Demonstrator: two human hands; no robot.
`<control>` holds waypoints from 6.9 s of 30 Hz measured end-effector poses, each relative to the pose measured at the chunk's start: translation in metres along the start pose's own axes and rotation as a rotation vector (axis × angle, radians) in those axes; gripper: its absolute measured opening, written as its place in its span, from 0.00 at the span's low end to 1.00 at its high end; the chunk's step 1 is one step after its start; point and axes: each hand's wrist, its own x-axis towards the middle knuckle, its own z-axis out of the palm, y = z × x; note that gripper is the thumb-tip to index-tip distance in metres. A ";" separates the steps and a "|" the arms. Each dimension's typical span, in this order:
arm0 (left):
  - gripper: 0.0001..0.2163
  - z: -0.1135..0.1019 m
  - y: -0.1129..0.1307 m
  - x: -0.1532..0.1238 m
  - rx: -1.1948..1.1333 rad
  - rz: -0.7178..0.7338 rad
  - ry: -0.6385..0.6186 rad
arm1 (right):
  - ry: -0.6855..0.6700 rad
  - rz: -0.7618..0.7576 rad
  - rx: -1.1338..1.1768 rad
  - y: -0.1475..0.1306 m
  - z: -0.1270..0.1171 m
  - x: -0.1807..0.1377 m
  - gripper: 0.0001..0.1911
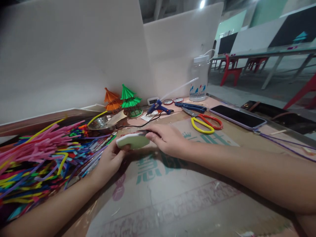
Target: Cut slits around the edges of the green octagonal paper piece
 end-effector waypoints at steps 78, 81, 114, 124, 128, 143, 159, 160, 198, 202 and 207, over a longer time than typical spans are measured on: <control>0.12 -0.007 0.006 -0.006 0.302 0.111 -0.111 | -0.078 -0.106 -0.146 -0.020 0.000 -0.001 0.15; 0.12 -0.007 0.004 -0.006 0.313 0.096 -0.108 | -0.072 -0.112 -0.133 -0.018 0.000 -0.001 0.15; 0.25 0.001 0.015 0.002 -0.106 -0.167 -0.012 | -0.115 0.384 0.490 -0.003 0.020 0.003 0.07; 0.18 0.004 0.002 0.000 -0.011 -0.068 0.078 | 0.083 0.167 0.202 0.004 0.003 0.003 0.17; 0.14 0.000 0.000 -0.001 0.075 0.014 0.019 | 0.056 0.123 0.060 0.005 0.000 0.003 0.18; 0.14 -0.003 0.000 -0.002 0.188 0.075 -0.014 | -0.013 -0.034 -0.146 -0.002 0.001 0.000 0.17; 0.13 -0.004 -0.002 -0.003 0.208 0.049 -0.018 | -0.044 -0.023 -0.105 -0.002 0.001 0.000 0.15; 0.14 -0.004 -0.002 -0.002 0.204 0.052 -0.019 | -0.034 -0.015 -0.093 -0.001 0.001 0.000 0.14; 0.11 -0.003 0.017 -0.006 0.340 0.052 -0.064 | -0.080 -0.042 -0.114 -0.019 -0.001 0.001 0.14; 0.12 -0.004 0.013 -0.006 0.375 0.053 -0.069 | -0.062 -0.017 -0.086 -0.016 0.000 0.001 0.14; 0.13 -0.004 0.014 -0.005 0.393 0.061 -0.070 | -0.052 -0.016 -0.059 -0.013 0.001 0.002 0.14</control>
